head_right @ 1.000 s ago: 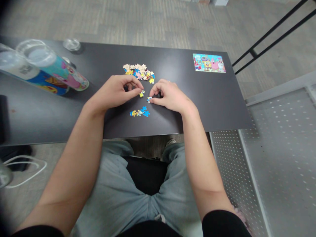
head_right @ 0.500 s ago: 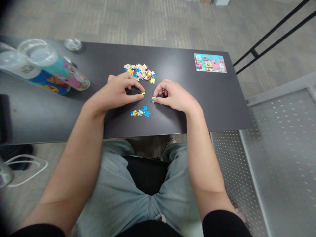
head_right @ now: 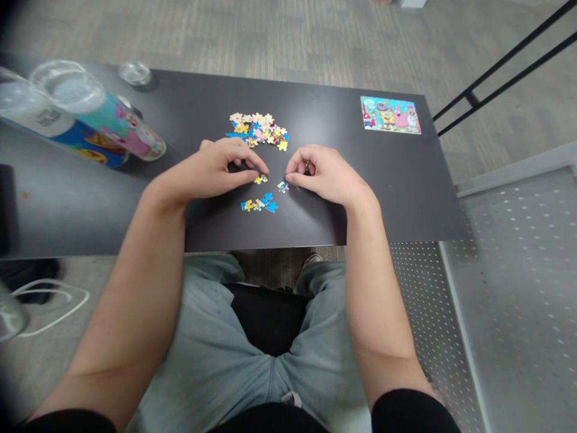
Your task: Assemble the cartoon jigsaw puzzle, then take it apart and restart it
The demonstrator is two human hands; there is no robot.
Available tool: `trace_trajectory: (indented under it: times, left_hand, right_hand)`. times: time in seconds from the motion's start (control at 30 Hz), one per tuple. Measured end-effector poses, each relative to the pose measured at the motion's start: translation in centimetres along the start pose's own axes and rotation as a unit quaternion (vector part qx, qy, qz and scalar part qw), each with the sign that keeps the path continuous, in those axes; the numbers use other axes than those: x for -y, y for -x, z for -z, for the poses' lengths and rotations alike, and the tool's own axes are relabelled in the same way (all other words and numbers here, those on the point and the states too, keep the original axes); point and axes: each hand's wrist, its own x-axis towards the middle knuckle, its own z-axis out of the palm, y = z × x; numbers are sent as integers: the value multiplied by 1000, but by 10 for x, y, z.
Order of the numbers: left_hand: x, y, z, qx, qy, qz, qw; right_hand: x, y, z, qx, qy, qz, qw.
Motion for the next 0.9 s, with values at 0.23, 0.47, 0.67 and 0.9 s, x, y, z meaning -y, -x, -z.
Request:
trace_trajectory:
  times: [0.23,0.47,0.67,0.9]
  left_hand:
    - [6,-2,3,-1,30,6,1000]
    - [-3,0,7,32,33,11,999]
    - [-5,1,11,50,15,16,998]
    - [-3,1,10,48,24,14,998]
  right_hand:
    - [-1,0,1,51,30,-5,998]
    - [12,-3,-8,49,24,11,998]
    - [12,-7,-8,48,23,14,998]
    - [16,-4,-6,55,7,-19,998]
